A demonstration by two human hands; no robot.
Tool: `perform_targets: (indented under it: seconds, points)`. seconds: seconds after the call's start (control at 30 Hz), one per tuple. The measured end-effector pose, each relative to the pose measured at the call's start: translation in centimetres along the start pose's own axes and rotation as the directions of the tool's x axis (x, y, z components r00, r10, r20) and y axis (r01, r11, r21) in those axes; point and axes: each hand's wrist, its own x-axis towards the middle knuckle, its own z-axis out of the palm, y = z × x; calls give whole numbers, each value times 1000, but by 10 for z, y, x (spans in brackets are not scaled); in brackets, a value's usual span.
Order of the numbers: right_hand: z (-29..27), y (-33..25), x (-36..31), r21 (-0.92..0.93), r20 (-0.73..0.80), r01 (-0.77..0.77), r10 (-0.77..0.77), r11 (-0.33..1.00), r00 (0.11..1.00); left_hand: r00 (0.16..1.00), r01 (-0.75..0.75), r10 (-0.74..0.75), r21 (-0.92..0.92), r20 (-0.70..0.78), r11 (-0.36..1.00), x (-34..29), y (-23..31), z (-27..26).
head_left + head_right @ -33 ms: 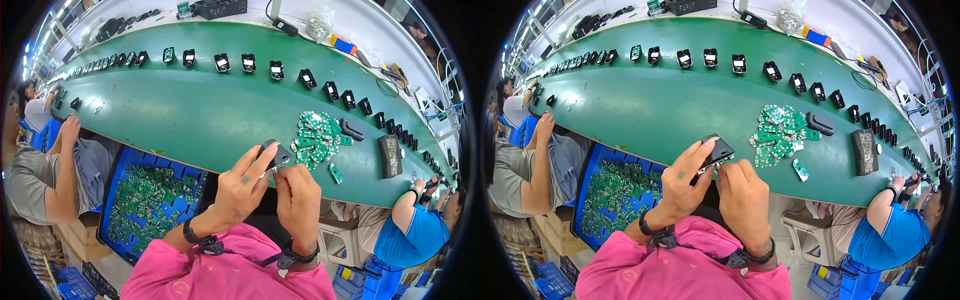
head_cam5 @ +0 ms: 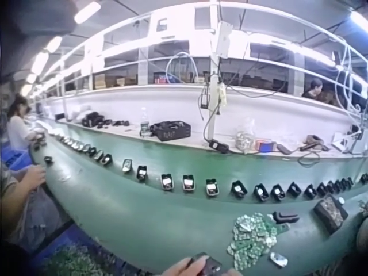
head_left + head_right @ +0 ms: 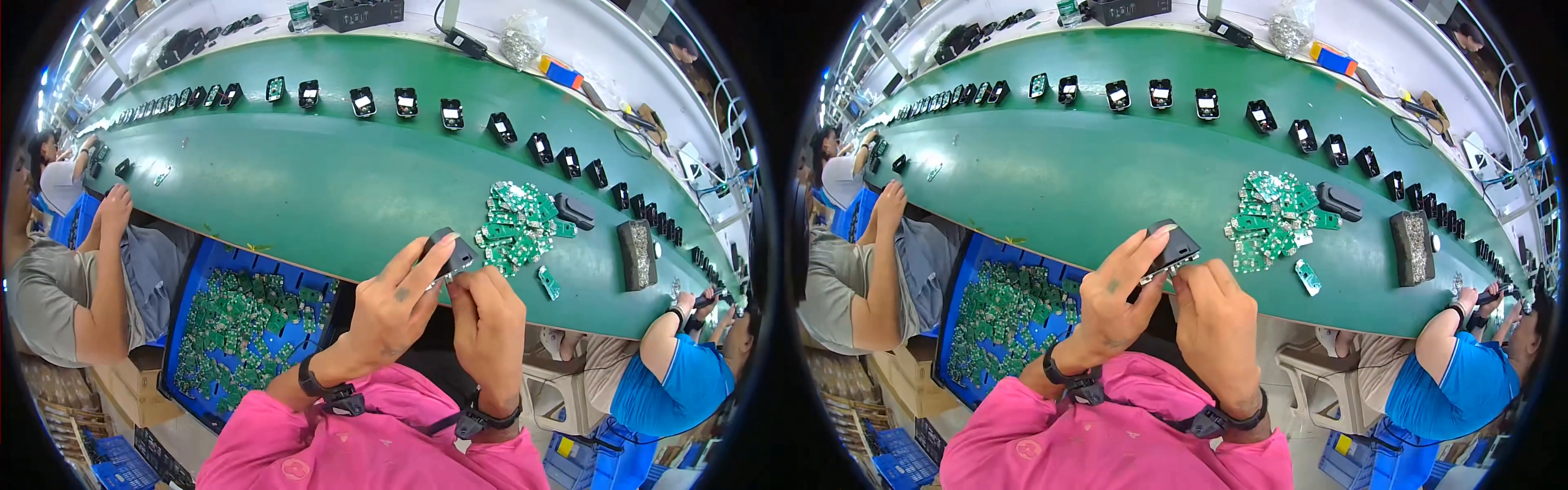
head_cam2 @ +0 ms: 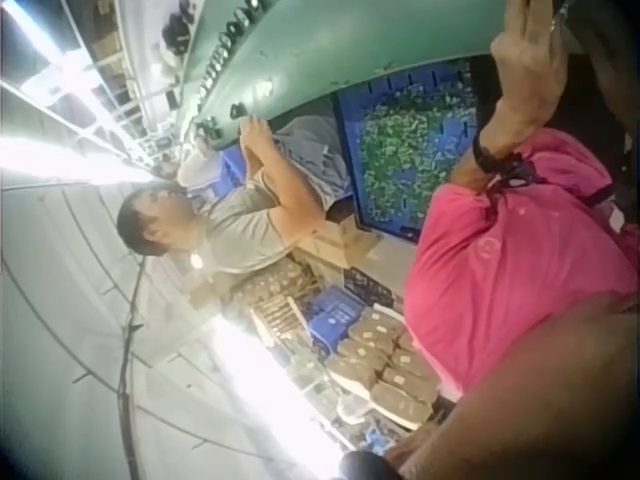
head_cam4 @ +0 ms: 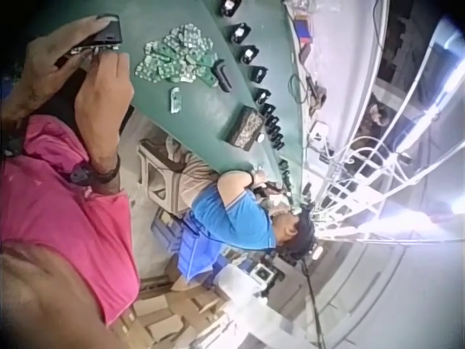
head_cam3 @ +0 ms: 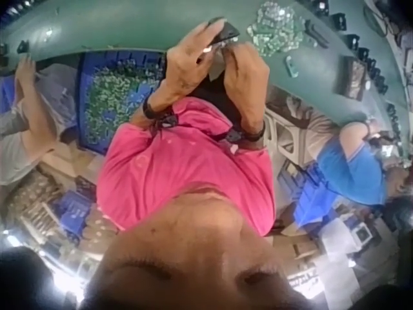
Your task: The person gathers circuit boards from a blue bin, fits them into plastic housings by hand, and places the assembled units onto the conveyor belt.
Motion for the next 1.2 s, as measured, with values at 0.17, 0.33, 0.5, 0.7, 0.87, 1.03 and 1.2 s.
perform_targets:
  seconds: [0.17,0.33,0.5,0.7,0.87,1.03,1.2]
  points:
    - [-3,0,3,12,32,-23,23,1000,999,995,45,-43,-17,95,999,-1,2,-4]
    - [-4,-3,2,-2,28,-31,31,1000,999,992,116,-107,-135,70,984,1,0,0]
    - [-5,0,2,0,40,-29,29,1000,999,994,90,-81,-123,71,988,1,0,1]
    - [-10,1,3,-74,138,-59,69,996,988,995,-19,15,38,101,999,-2,0,2]
    - [-11,8,4,-50,146,-77,84,996,986,988,-75,64,71,143,995,2,-1,2]
    - [-8,12,4,98,94,-127,118,987,989,982,-63,46,85,182,994,2,0,2]
    - [-5,11,2,94,101,-154,144,984,984,973,-56,19,154,231,987,-4,4,2]
